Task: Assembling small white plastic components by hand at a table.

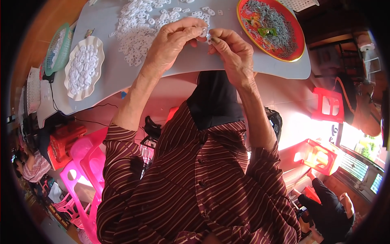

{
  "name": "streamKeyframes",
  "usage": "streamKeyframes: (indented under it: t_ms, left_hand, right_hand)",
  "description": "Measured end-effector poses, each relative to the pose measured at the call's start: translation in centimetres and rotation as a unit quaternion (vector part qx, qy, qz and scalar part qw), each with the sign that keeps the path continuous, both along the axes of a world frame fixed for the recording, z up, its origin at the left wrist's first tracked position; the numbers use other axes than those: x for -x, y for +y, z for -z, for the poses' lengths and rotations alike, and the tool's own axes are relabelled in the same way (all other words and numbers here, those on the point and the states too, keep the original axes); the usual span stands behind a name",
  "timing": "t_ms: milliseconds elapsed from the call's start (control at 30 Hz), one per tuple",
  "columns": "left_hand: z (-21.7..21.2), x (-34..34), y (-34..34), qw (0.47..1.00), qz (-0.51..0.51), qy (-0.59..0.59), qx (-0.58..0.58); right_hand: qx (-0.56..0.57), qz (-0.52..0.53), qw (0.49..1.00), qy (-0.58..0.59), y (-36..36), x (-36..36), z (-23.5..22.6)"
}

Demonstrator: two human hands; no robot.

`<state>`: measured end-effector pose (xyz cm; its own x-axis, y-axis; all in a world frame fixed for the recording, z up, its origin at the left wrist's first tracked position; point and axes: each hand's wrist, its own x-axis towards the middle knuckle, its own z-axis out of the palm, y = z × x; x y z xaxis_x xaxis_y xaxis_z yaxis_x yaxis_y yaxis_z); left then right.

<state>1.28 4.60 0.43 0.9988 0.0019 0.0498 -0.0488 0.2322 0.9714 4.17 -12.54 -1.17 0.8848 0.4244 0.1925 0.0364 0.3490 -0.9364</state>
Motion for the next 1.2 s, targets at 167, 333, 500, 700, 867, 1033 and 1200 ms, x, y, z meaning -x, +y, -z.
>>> streamKeyframes:
  t_ms: [167, 333, 500, 700, 867, 1033, 1200]
  left_hand:
    - [-0.2, -0.2, -0.3, 0.996, -0.020, -0.061, -0.059]
    - [-0.4, -0.2, -0.4, 0.986, -0.036, -0.101, -0.126]
    - [-0.6, -0.2, -0.8, 0.975, -0.060, -0.130, -0.170]
    - [-0.7, -0.1, -1.1, 0.960, -0.055, -0.146, -0.232]
    - [-0.6, -0.1, -1.6, 0.957, -0.072, -0.125, -0.251]
    - [0.0, 1.0, -2.9, 0.939, -0.112, -0.139, -0.295]
    - [0.5, 1.4, -3.2, 0.949, -0.144, -0.098, -0.262]
  right_hand:
    - [0.013, 0.011, 1.000, 0.009, 0.1, 0.0, -0.1]
    - [0.003, 0.021, 1.000, 0.005, 0.2, 0.2, -0.1]
    - [-0.001, 0.034, 0.999, -0.009, 0.3, 0.3, -0.1]
    - [0.018, 0.057, 0.998, -0.026, 0.5, 0.5, 0.1]
    - [0.008, 0.064, 0.998, -0.022, 0.6, 0.4, 0.1]
    - [-0.021, 0.054, 0.998, -0.016, 0.6, 0.6, -0.1]
    - [-0.002, -0.001, 1.000, -0.008, 0.5, 0.9, -0.7]
